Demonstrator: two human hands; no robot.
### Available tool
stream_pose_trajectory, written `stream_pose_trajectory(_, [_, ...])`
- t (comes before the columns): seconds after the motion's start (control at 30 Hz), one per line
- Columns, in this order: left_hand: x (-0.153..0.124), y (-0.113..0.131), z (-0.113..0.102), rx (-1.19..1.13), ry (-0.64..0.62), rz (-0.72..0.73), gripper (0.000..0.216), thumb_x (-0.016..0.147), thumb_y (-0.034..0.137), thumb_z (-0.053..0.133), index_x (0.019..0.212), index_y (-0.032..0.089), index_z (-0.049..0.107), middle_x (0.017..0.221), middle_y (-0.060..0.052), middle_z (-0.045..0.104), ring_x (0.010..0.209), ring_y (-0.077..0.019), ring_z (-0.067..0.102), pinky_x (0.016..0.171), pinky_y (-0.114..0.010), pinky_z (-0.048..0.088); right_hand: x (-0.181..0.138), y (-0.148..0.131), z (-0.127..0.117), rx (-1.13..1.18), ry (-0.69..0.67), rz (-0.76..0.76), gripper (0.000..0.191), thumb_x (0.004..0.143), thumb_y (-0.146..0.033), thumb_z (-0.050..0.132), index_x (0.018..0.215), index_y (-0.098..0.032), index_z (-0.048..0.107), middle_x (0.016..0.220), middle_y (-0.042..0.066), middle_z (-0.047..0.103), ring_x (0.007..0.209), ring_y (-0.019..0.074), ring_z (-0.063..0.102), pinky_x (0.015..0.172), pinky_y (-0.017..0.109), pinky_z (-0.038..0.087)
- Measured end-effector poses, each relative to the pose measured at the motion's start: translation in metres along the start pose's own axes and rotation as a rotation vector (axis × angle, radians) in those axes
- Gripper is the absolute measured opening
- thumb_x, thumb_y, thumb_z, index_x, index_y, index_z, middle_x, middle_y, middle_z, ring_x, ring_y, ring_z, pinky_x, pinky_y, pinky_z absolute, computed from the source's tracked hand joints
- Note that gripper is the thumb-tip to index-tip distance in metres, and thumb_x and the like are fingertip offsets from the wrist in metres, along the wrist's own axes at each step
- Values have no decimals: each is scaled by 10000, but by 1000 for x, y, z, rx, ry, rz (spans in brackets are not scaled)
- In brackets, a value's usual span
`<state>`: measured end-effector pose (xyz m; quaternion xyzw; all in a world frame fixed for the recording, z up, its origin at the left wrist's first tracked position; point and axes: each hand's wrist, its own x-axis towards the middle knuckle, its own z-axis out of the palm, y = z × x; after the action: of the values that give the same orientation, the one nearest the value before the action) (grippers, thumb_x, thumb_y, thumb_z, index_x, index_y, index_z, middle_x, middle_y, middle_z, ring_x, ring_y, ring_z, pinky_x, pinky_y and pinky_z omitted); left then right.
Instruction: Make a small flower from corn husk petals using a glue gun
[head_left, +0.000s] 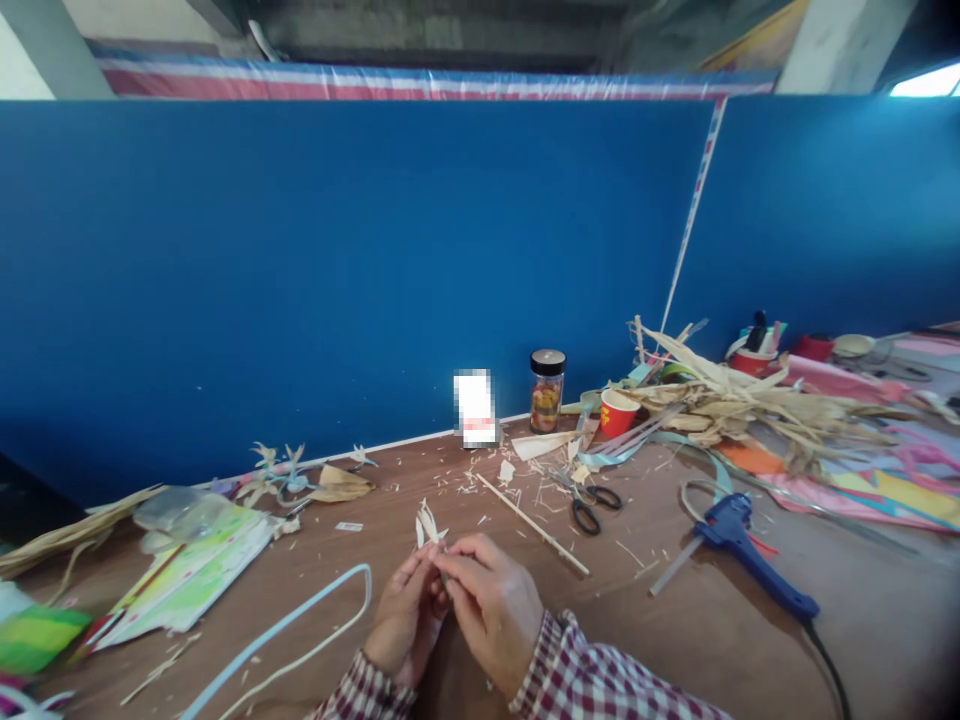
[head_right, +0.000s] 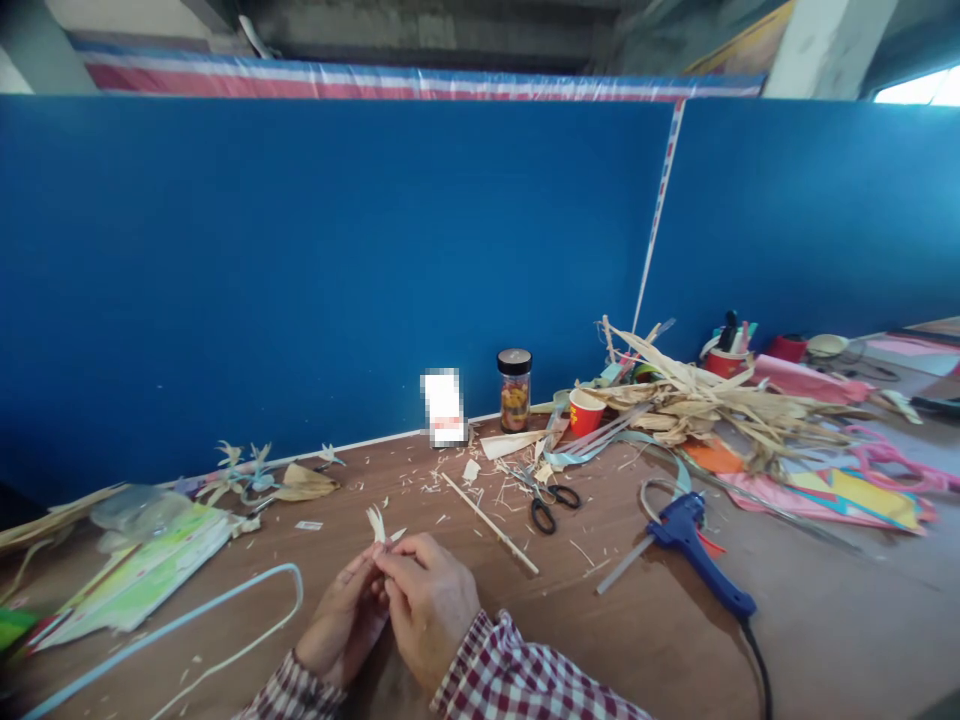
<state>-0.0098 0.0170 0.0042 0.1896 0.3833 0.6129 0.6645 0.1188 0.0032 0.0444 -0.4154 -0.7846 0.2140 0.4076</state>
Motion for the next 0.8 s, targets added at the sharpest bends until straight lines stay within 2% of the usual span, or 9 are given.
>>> stream_pose_trajectory(0.1, [-2, 2, 2, -9, 22, -24, 131, 691, 117, 635, 822, 120, 631, 635, -2, 591, 450, -36, 500, 433, -131, 455, -13, -4, -19, 8, -19, -20, 315, 811, -132, 394, 1067, -233, 547, 975, 51, 546, 853, 150, 528, 762, 253, 435])
stream_pose_trajectory(0.23, [-3, 3, 2, 40, 62, -69, 116, 739, 84, 570, 834, 112, 632, 662, -14, 574, 424, -16, 455, 399, -114, 436, -39, 10, -66, -81, -11, -17, 315, 784, -132, 425, 1062, -221, 545, 973, 64, 553, 857, 161, 528, 761, 271, 440])
stream_pose_trajectory(0.43, [1, 1, -3, 98, 3, -108, 201, 674, 151, 657, 873, 138, 636, 729, -17, 577, 448, -22, 424, 380, -120, 418, -76, 67, -165, -640, 186, 167, 268, 792, -189, 459, 1047, -211, 537, 997, 79, 558, 914, 199, 515, 793, 348, 412])
stream_pose_trajectory(0.53, [1, 0, -2, 121, 6, -122, 240, 612, 201, 711, 837, 152, 643, 727, -17, 588, 434, -27, 402, 355, -132, 405, -93, 93, -199, -879, 227, 349, 166, 796, -268, 477, 922, -190, 553, 891, 85, 573, 811, 209, 539, 694, 329, 413])
stream_pose_trajectory(0.63, [0, 0, 0, 137, 9, -121, 245, 579, 219, 734, 799, 160, 643, 734, -21, 599, 419, -24, 381, 341, -139, 392, -106, 111, -209, -1003, 169, 477, 200, 747, -338, 557, 874, -186, 539, 827, 102, 573, 748, 223, 552, 617, 309, 390])
stream_pose_trajectory(0.7, [-1, 0, 1, 150, 0, -119, 253, 580, 221, 734, 810, 165, 644, 725, -21, 599, 424, -28, 384, 345, -139, 396, -112, 119, -207, -1050, 153, 516, 194, 712, -284, 608, 861, -191, 526, 785, 95, 575, 712, 225, 562, 580, 297, 375])
stream_pose_trajectory(0.8, [-1, 0, 1, 159, 1, -104, 267, 582, 216, 732, 831, 164, 648, 705, -15, 591, 448, -37, 413, 376, -140, 423, -115, 124, -205, -1058, 155, 505, 151, 739, -169, 566, 875, -201, 511, 751, 77, 574, 695, 210, 571, 587, 284, 375])
